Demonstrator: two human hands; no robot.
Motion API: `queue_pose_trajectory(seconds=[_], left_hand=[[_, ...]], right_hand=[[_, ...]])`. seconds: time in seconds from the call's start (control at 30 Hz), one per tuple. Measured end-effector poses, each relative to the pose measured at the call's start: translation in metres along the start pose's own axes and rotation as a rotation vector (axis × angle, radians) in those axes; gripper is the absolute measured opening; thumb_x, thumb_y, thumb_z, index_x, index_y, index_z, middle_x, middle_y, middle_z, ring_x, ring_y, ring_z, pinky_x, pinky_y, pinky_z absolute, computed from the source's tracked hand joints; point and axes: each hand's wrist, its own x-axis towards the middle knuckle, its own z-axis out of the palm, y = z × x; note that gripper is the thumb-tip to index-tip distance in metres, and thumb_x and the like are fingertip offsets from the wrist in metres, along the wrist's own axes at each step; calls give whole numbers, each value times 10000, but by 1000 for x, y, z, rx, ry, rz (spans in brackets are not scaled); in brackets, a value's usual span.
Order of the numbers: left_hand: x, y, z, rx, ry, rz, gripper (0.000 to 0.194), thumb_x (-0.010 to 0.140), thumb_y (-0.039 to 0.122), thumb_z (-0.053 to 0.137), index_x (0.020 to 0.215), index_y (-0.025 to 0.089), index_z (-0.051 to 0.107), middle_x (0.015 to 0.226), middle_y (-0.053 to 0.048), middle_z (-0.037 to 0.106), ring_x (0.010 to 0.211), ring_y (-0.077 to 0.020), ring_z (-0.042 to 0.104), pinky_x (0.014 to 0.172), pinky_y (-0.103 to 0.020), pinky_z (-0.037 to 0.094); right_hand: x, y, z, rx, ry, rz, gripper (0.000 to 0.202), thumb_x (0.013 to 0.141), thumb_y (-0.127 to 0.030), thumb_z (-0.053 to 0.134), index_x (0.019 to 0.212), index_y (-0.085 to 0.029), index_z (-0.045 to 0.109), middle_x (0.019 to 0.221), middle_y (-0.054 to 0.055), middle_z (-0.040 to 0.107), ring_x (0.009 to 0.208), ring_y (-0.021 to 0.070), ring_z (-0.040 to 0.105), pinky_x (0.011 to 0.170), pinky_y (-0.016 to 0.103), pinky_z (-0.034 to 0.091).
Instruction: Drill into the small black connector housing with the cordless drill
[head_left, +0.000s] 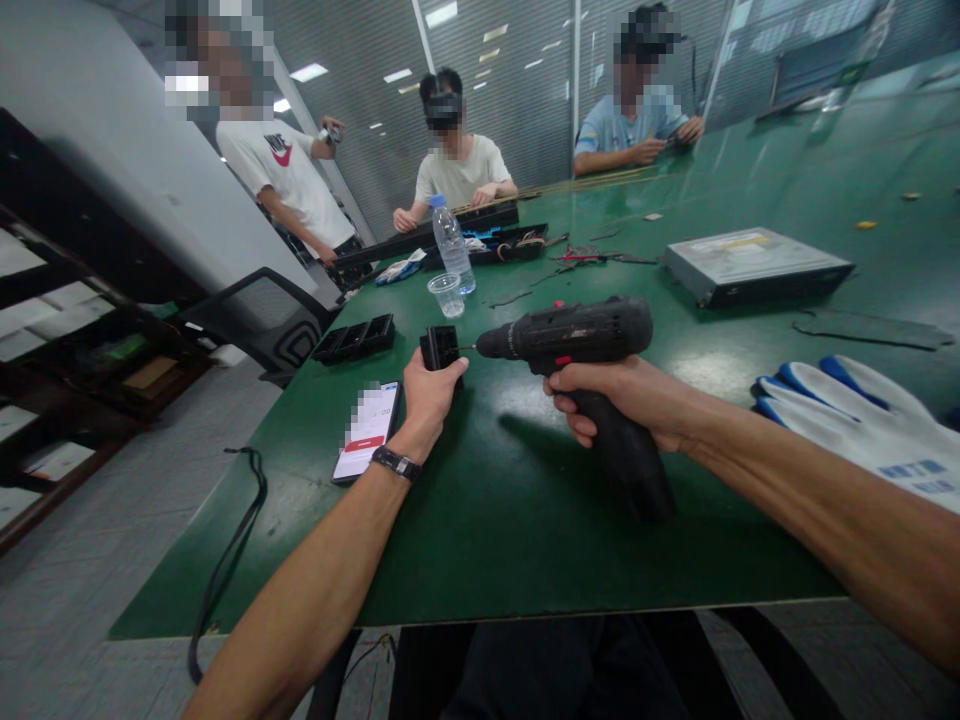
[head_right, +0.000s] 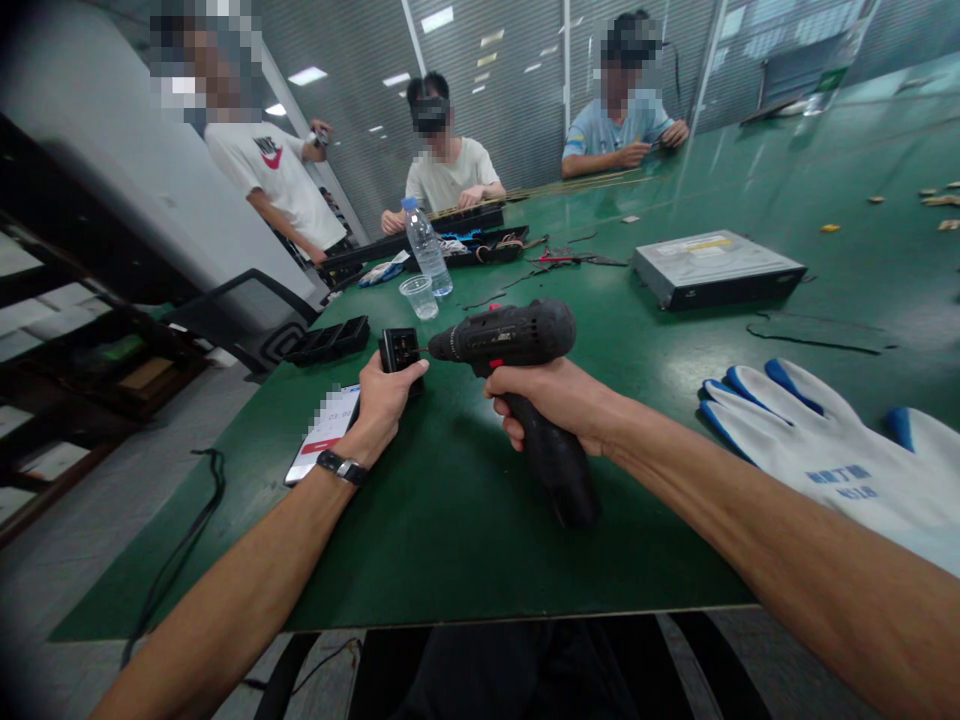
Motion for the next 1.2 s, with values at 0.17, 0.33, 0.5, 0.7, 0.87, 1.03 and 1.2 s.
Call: queue_pose_trajectory(seconds=[0.17,0.33,0.5,0.7,0.87,1.03,1.2], left_hand=[[-1,1,0,0,2,-3,433,696,300,885,1080,163,737,990,-63,751,855,-202,673,781,-323,549],[-1,2,0,5,-2,3,436,699,304,888,1082,163,735,996,-65,754,848,-202,674,783,-330,552],[0,0,0,1,2,-3,444,697,298,891,1092,162,741,1005,-74,755,873,-211,680,816,-340,552],[0,-2,0,-2,1,-2,437,696,299,886,1077,151,731,975,-61,752,851,-196,669,763,-305,531],[1,-3,1,-16,1,-4,435,690,288,890,1075,156,733,976,-60,760,847,-195,673,765,-304,531],[2,-5,0,-11,2,-4,431,689,300,894,1067,163,739,990,-68,760,870,-206,676,777,-313,530],[1,-3,0,-6,3,-8,442,684,300,898,1073,160,742,990,-65,760,865,-203,674,771,-310,527]], right_hand=[[0,0,1,2,6,3,185,767,-233,808,725,-189,633,634,-13,568,453,115,514,430,255,509],[0,0,0,-1,-3,0,177,786,-243,806,739,-193,644,641,-6,574,470,121,513,439,259,518],[0,0,0,-5,-1,4,201,795,-251,809,717,-191,634,641,-1,568,477,118,504,440,254,517],[0,0,0,10,5,1,165,788,-214,792,738,-182,639,647,-14,563,460,113,509,428,255,514],[0,0,0,9,2,1,159,794,-203,781,732,-180,637,651,-15,559,456,112,512,429,257,513],[1,0,1,0,7,0,157,788,-208,781,726,-181,639,650,-12,559,457,116,516,430,261,513],[0,0,1,0,13,-2,145,806,-198,759,721,-177,644,651,-7,563,457,115,513,429,257,512]])
